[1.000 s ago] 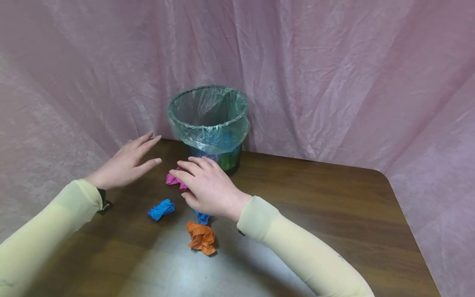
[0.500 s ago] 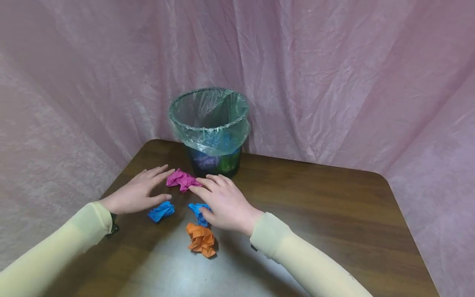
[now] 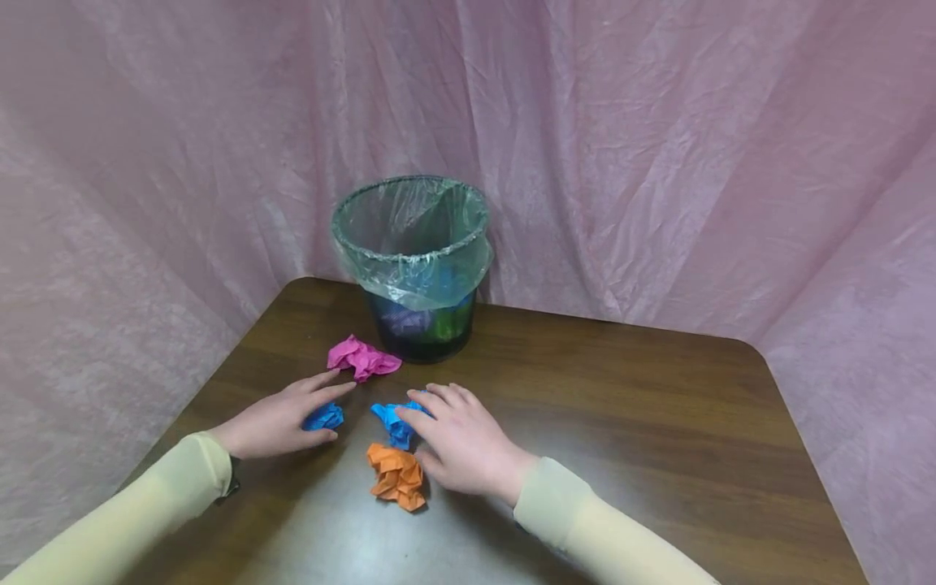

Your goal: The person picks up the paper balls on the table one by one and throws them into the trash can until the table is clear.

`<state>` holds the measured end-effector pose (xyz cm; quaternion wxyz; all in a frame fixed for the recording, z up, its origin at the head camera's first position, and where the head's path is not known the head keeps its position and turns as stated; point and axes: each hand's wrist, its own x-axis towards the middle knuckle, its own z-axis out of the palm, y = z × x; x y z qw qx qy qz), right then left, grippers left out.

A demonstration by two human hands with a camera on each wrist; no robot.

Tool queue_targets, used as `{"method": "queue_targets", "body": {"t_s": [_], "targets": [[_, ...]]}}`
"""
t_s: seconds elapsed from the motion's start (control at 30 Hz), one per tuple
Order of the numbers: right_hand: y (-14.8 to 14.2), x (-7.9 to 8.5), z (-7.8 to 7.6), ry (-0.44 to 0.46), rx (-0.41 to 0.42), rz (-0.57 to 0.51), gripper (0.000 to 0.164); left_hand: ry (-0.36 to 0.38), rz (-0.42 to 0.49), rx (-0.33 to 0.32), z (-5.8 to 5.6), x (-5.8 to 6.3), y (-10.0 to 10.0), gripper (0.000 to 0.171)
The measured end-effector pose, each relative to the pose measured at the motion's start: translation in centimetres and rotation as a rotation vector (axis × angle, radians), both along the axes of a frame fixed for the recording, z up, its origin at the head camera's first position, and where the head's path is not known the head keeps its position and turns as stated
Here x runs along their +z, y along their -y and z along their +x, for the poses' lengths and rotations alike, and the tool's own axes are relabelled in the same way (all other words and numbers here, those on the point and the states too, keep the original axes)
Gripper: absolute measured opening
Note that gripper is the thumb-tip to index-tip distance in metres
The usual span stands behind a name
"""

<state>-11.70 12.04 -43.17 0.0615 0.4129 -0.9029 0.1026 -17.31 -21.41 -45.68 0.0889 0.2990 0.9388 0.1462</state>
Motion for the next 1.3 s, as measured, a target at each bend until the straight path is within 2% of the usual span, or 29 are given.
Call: {"method": "queue_targets", "body": {"t_s": [0.1, 0.23, 0.37, 0.5, 0.8, 1.07, 1.23, 1.3], "targets": [[-0.2, -0.5, 0.7, 0.021, 0.016, 0.018, 0.061, 0.031, -0.023, -0.01, 0.2, -0.3, -0.3, 0.075], [-0.5, -1.0, 1.3, 0.006, 0.029, 0.021, 0.062, 0.029, -0.043, -0.028, 0.2, -0.6, -0.5, 0.071], [-0.5, -1.4, 1.5, -0.028, 0.036, 0.011, 0.061, 0.006, -0.045, -0.045, 0.3, -0.8, -0.6, 0.068], [-0.5, -1.7, 1.7, -0.018, 0.049, 0.001, 0.062, 0.001, -0.055, -0.058, 0.4, -1.1, -0.9, 0.064], [-0.3, -2.0, 1.9, 0.014, 0.055, -0.014, 0.061, -0.047, -0.017, -0.107, 0.4, -1.3, -0.8, 0.042], [0.3, -2.3, 1.8, 0.024, 0.066, -0.008, 0.063, -0.06, 0.082, -0.076, 1.1, -1.1, 0.1, 0.017], [0.5, -2.1, 1.7, 0.017, 0.078, -0.015, 0.062, -0.052, 0.089, -0.008, 1.1, -0.5, 0.2, 0.02], [0.4, -2.0, 1.6, 0.016, 0.079, -0.016, 0.062, -0.069, 0.097, -0.008, 1.0, 0.0, 0.2, 0.021]]}}
